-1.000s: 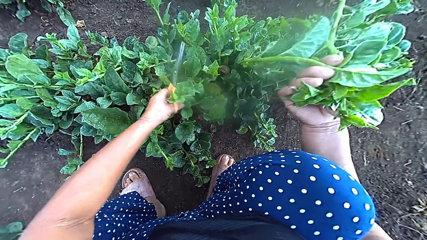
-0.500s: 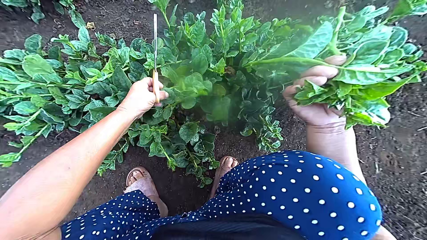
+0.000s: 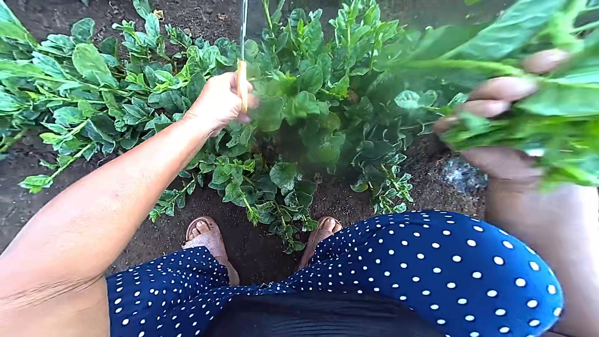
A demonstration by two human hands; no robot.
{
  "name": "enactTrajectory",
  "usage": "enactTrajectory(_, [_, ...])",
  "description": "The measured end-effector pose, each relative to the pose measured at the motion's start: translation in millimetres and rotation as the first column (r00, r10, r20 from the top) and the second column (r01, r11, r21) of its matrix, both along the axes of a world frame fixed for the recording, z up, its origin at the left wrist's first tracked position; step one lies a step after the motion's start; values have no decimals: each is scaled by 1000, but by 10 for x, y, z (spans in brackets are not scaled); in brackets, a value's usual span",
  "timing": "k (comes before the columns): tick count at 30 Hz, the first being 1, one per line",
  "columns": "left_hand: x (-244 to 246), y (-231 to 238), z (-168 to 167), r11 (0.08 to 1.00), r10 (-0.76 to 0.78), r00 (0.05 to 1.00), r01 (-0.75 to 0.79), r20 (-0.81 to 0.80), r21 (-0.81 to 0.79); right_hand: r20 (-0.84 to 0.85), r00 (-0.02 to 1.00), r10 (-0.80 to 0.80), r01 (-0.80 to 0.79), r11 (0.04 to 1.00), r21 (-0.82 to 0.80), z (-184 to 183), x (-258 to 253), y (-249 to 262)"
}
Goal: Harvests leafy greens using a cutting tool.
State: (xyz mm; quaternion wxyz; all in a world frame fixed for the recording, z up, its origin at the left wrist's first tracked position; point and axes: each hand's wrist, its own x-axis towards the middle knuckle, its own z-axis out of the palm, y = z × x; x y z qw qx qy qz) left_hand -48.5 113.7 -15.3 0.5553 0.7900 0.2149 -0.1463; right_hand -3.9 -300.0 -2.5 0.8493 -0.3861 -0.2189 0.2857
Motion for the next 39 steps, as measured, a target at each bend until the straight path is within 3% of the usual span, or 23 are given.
enactTrajectory(1, [-10,22,10,1000,10,1000,-10,0,-6,-171,983,-60,40,992,-117,74,-80,166])
enactTrajectory(3, [-30,67,40,1000,25,1000,-25,-4,-8,-346,892,-291,71,846,-528,335,-162,682])
enactTrajectory(5, [-90,112,80,1000,21,1000,-21,-18,-9,-352,873,-339,-27,686,-727,371,-150,1070])
enactTrajectory(7, [-191,123,133,1000,17,999,-18,-32,-10,-304,919,-250,-102,596,-797,360,-222,1409])
enactTrajectory(11, [-305,66,154,998,-63,998,63,10,17,-388,905,-177,-225,575,-787,218,-325,1961])
enactTrajectory(15, [-349,-45,-14,989,-139,990,138,27,55,-516,853,-79,-301,735,-608,37,-384,2091])
enactTrajectory(17, [-409,-86,-46,985,-168,985,166,49,39,-548,836,-31,-348,743,-572,-30,-408,2092])
enactTrajectory(21, [-529,-152,-53,965,-257,964,253,67,66,-588,797,137,-522,644,-559,-127,-435,2091])
enactTrajectory(24, [-550,-77,-67,961,-274,961,275,28,-39,-599,800,14,-508,547,-666,-43,-516,2137])
enactTrajectory(26, [-532,87,-24,948,-294,955,287,-34,-137,-559,827,-64,-482,432,-762,72,-581,2187])
enactTrajectory(27, [-527,202,-10,939,-323,943,308,-82,-153,-549,832,-74,-472,426,-772,-15,-596,2133])
enactTrajectory(31, [-668,584,-1,901,-434,785,377,-443,-215,-557,831,7,-519,370,-770,-90,-660,1974])
enactTrajectory(35, [-953,730,-287,893,-449,642,357,-621,-276,-572,809,135,-582,325,-746,-239,-690,1831])
enactTrajectory(39, [-914,732,-223,880,-437,421,383,-795,-281,-559,792,247,-607,217,-764,-292,-736,1780])
